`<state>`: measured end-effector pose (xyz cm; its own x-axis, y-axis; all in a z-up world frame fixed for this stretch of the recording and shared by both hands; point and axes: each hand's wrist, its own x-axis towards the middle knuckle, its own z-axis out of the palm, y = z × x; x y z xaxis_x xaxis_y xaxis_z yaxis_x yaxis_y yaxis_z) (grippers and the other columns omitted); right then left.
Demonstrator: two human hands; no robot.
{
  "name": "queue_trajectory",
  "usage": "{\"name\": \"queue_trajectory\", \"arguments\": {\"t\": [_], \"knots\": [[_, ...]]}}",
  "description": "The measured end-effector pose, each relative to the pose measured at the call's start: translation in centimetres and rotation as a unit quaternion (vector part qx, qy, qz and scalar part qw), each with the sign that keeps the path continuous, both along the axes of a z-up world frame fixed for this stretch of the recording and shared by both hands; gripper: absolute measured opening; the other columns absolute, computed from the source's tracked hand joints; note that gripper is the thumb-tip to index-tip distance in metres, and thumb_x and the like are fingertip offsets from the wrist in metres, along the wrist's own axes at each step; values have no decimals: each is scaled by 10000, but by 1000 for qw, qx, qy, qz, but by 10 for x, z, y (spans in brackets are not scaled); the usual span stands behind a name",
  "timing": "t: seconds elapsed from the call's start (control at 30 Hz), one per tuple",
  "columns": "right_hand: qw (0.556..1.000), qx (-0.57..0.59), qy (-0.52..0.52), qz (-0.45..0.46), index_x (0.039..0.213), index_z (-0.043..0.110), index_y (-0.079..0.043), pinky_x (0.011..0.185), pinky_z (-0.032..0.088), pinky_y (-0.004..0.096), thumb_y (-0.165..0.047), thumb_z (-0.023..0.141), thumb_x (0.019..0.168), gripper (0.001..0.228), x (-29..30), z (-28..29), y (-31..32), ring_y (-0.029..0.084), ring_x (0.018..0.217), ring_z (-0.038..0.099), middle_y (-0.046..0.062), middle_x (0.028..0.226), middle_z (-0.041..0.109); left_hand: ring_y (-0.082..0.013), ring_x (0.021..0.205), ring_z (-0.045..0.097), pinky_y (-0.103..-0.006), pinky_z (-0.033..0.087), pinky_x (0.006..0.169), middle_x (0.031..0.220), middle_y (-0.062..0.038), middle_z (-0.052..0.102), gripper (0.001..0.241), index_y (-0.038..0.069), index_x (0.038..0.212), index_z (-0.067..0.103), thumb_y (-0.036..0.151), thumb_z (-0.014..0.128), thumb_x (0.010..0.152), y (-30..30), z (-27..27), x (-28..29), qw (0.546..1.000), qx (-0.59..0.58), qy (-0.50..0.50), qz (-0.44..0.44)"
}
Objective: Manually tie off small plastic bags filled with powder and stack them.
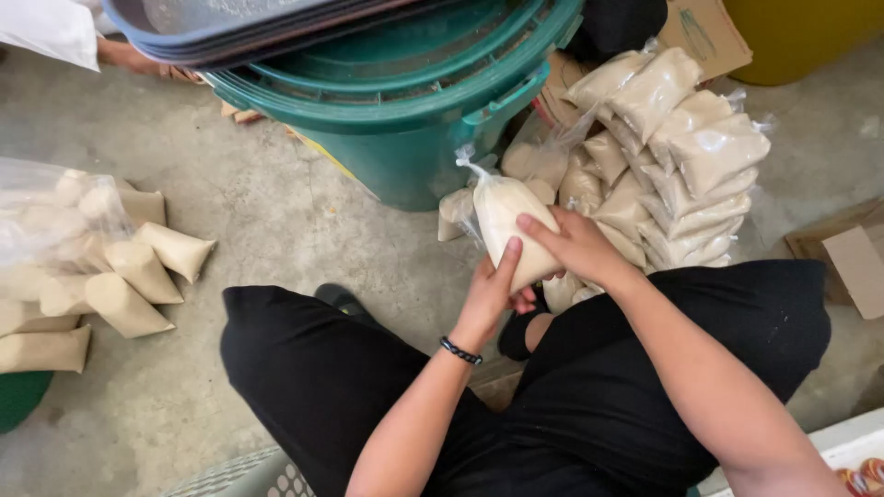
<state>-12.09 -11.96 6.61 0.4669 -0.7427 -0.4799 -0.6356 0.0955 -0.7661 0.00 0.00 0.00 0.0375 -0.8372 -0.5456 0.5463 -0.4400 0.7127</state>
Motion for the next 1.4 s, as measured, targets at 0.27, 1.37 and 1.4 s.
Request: {"name": "queue_trajectory", "arguments": {"t": [0.27,1.37,1.4], "knots": [[989,-17,92,114,784,771,40,521,523,337,-605,645,874,664,-11,8,-7,208,524,676,93,550,658,-106,455,591,-233,408,351,771,-90,691,532,-17,1185,583,481,574,998,3,22,8,981,-94,-125,113],[952,62,-279,-111,1244,658,-6,791,560,272,-311,725,921,449,-32,-40,-4,102,910,683,47,1078,743,-108,847,727,-290,579,749,953,-103,791,394,-6,1146,727,335,712,950,-31,29,-3,934,-133,-313,110],[954,49,-278,-103,1237,664,-2,789,563,276,-299,732,923,438,-36,-45,-5,100,912,680,44,1075,741,-106,847,733,-288,576,752,948,-101,783,391,-11,1133,732,330,725,941,-33,27,-5,925,-124,-346,98]]}}
